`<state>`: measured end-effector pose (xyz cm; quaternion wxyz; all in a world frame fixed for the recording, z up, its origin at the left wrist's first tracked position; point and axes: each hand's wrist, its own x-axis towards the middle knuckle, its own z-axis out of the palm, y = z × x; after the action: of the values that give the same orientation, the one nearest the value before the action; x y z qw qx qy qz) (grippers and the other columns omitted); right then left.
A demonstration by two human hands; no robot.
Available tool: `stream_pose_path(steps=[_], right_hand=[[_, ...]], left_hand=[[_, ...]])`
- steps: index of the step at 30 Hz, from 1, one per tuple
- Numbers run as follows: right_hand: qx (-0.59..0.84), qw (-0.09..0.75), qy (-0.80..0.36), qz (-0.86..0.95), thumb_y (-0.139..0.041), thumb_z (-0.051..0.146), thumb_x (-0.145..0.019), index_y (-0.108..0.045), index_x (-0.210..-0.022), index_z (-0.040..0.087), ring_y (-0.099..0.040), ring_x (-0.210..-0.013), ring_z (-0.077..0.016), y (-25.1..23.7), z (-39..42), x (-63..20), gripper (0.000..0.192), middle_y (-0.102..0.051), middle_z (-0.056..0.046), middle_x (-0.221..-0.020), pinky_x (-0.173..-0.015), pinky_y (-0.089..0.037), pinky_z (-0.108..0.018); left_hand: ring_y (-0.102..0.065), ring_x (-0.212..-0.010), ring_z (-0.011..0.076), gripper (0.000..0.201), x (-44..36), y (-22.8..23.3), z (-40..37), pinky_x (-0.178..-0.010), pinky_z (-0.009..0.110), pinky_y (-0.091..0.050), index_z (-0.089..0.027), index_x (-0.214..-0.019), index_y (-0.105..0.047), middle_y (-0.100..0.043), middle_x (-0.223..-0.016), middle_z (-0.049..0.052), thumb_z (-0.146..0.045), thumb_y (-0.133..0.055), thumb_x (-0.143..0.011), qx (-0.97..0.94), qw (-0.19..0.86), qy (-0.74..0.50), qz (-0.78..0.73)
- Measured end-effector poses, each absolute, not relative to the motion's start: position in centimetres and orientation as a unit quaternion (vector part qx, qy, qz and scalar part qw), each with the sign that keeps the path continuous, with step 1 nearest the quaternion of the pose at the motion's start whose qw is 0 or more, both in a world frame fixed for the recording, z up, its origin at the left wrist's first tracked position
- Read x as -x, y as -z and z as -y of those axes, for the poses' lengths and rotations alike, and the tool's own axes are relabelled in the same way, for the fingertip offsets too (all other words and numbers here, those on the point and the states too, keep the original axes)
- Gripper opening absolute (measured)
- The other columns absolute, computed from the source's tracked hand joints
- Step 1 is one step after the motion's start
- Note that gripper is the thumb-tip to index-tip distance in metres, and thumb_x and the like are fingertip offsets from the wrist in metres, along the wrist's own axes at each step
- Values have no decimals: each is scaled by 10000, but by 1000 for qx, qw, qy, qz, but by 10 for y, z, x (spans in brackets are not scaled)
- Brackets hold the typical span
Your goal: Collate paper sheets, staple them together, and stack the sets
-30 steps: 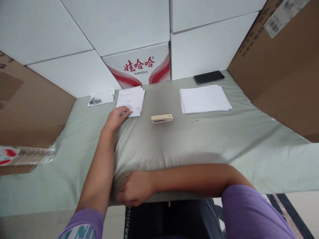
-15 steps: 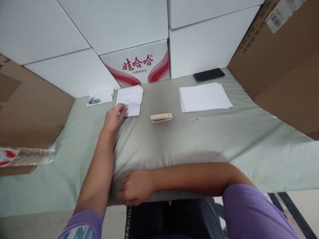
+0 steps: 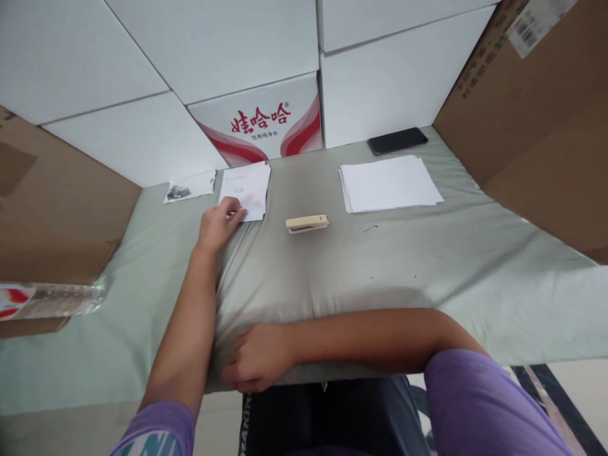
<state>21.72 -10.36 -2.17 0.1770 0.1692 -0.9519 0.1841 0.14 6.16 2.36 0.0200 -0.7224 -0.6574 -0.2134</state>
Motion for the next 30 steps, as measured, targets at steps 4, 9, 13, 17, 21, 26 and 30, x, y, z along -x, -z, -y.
stream_pose_path(steps=[4,9,13,17,21,26,30], right_hand=[[-173,217,-176,944,-482,300,-951,-591,-843,212,-640,-709,-183,23,104,-217,177,-696,28,-771,-644,-418,-380],[-169,246,-175,938,-478,297,-955,-584,-822,212,-631,-669,-182,26,104,-215,190,-684,34,-736,-621,-413,-382],[-176,240,-185,936,-467,303,-955,-581,-820,212,-636,-672,-186,26,104,-216,199,-682,31,-727,-635,-428,-382],[-176,227,-189,939,-447,312,-961,-577,-834,217,-636,-680,-192,25,104,-217,205,-691,29,-749,-638,-433,-383],[-172,218,-185,943,-429,319,-972,-577,-836,222,-638,-698,-193,25,104,-216,223,-695,27,-764,-640,-428,-386],[-169,195,-189,947,-443,343,-976,-583,-846,228,-627,-708,-189,23,104,-216,223,-698,25,-774,-649,-422,-388],[-168,183,-195,949,-482,338,-979,-599,-859,212,-630,-734,-191,18,104,-218,209,-709,5,-819,-657,-409,-396]], left_hand=[[-705,-1040,227,320,-4,-25,-61,-858,308,-492,-224,-1079,-750,-774,-1125,71,-346,-465,-996,776,20,179,604],[-687,-1108,263,374,-5,-25,-63,-929,356,-511,-246,-1121,-786,-768,-1143,86,-504,-585,-940,799,-12,196,569],[-687,-1104,267,367,-5,-25,-65,-928,374,-522,-254,-1107,-797,-762,-1165,91,-504,-583,-945,792,-27,192,579],[-676,-1133,273,337,-5,-27,-66,-935,389,-523,-256,-1088,-802,-769,-1146,85,-470,-583,-949,794,-32,183,579],[-666,-1148,269,326,-5,-28,-66,-945,390,-516,-256,-1066,-800,-763,-1149,75,-434,-547,-964,798,-36,172,577],[-671,-1061,264,324,-12,-30,-66,-878,377,-510,-211,-1020,-776,-745,-1126,100,-356,-492,-963,797,-6,153,584],[-669,-987,254,278,-18,-33,-66,-833,356,-493,-196,-957,-744,-738,-1026,98,-330,-500,-944,793,10,149,591]])
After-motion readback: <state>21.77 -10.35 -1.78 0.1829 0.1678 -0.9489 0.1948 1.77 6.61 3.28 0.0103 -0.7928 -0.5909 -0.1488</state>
